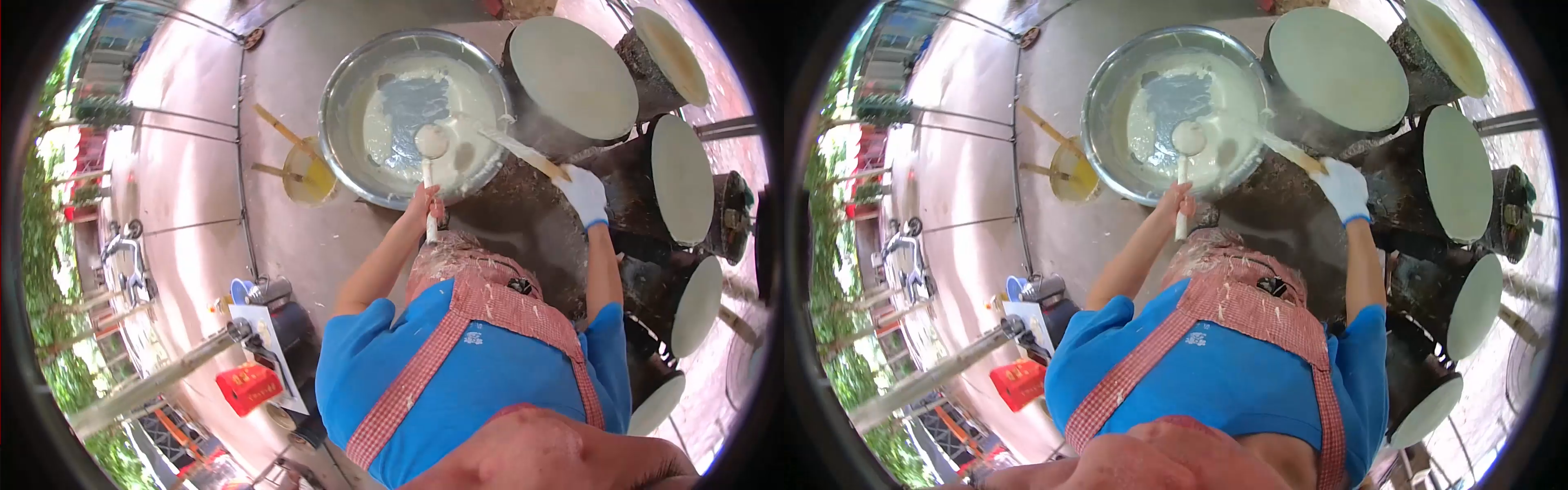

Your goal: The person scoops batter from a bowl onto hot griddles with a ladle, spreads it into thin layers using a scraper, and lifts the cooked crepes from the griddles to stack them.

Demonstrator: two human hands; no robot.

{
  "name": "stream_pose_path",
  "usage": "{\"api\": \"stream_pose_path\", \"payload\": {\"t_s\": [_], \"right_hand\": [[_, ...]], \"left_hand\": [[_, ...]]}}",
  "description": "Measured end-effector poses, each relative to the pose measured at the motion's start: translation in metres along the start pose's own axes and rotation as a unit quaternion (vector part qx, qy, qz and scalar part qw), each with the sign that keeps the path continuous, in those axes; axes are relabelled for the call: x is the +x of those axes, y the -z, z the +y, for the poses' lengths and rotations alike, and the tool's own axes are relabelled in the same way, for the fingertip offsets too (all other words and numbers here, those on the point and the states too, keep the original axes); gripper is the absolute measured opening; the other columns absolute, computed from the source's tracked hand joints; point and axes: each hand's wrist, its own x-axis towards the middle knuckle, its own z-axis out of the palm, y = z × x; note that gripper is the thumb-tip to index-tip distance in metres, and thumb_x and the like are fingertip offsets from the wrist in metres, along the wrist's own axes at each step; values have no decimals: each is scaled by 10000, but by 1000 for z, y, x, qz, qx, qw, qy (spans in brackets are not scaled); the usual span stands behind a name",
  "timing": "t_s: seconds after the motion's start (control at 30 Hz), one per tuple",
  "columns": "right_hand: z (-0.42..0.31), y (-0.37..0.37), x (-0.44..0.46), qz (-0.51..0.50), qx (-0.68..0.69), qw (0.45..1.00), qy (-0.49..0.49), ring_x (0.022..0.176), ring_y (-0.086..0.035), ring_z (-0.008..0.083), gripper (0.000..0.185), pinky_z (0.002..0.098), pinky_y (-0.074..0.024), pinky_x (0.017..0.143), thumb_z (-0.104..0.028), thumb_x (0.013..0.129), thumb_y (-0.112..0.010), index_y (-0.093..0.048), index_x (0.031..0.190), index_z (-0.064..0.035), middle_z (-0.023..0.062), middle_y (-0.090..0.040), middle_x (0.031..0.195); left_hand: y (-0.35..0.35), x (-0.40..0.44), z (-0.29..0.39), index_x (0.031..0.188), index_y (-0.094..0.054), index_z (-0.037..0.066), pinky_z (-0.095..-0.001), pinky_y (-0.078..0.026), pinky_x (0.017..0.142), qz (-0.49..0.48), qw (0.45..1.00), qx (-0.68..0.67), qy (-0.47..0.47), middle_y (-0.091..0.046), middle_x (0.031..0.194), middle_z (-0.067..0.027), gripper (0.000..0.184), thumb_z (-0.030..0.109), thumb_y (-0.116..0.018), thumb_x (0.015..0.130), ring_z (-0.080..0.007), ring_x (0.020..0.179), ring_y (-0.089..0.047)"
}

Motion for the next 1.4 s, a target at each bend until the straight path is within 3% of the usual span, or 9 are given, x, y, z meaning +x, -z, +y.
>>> {"api": "stream_pose_path", "payload": {"t_s": [0.13, 0.2, 0.37, 0.5, 0.77, 1.0, 1.27, 1.33, 1.4], "right_hand": [[-74, -51, 57, 24, -194, 979, 63, 610, -609, 311, 213, 434, -472, 571, -253, 705, -544, -605, 692, -49, 130, -609, 648], [-108, -43, 60, -54, -171, 975, 128, 644, -610, 312, 232, 428, -472, 596, -285, 723, -547, -609, 714, -62, 135, -614, 680], [-110, -60, 59, -150, -132, 977, -68, 688, -596, 314, 300, 412, -463, 621, -370, 732, -578, -585, 825, -85, 145, -605, 710], [-105, -68, 39, -24, -15, 1000, -3, 686, -590, 311, 327, 412, -453, 622, -402, 734, -581, -587, 763, -76, 152, -604, 706], [-102, -81, -28, 4, 13, 990, -138, 672, -589, 330, 367, 420, -453, 611, -418, 760, -572, -588, 853, -63, 168, -603, 697], [-97, 7, -31, 319, 220, 922, 8, 685, -600, 317, 352, 373, -459, 593, -344, 746, -640, -595, 907, -33, 158, -622, 751], [-124, 111, -10, 500, 328, 795, 99, 566, -580, 177, 305, 299, -439, 523, -270, 748, -655, -610, 908, -13, 97, -625, 708], [-131, 89, -19, 282, 510, 812, 32, 469, -479, 83, 258, 236, -372, 423, -242, 754, -645, -617, 893, -26, 12, -553, 611], [-123, 31, -19, 210, 592, 777, 39, 447, -401, 26, 210, 194, -306, 376, -216, 758, -634, -621, 879, -44, -46, -465, 564]], "left_hand": [[99, 185, 14, 917, -294, 116, -282, -277, 284, 32, 986, 117, -112, -364, 547, -61, 176, 148, -439, 822, -149, 329, -321], [79, 181, 26, 981, -264, 98, -321, -302, 274, 143, 987, 39, -54, -416, 628, -115, 247, 95, -441, 809, -171, 325, -343], [40, 132, 50, 1058, -253, 137, -310, -279, 282, 108, 982, 137, -77, -320, 501, -54, 346, 58, -467, 799, -147, 339, -318], [28, 145, 56, 1058, -228, 153, -319, -285, 255, 87, 977, 187, -62, -364, 562, -84, 341, 65, -447, 812, -166, 311, -327], [-24, 93, 88, 924, -330, 200, -202, -229, 276, -125, 983, 37, 126, -311, 519, -7, 193, 153, -496, 836, -82, 354, -295], [-134, -168, 164, 1103, -383, 241, -173, -187, 254, -235, 940, 226, -98, -298, 515, 39, 294, 253, -529, 849, -38, 339, -249], [-184, -304, 215, 1346, -172, 291, -176, -215, 268, -266, 745, 412, -453, -302, 500, 41, 584, 204, -489, 863, -40, 328, -264], [-171, -261, 225, 1360, -127, 301, -184, -229, 263, -201, 773, 361, -481, -299, 494, 39, 613, 201, -479, 869, -48, 317, -265], [-126, -203, 226, 1328, -205, 294, -188, -248, 261, -213, 814, 416, -345, -330, 499, 32, 528, 216, -469, 878, -57, 325, -307]]}}
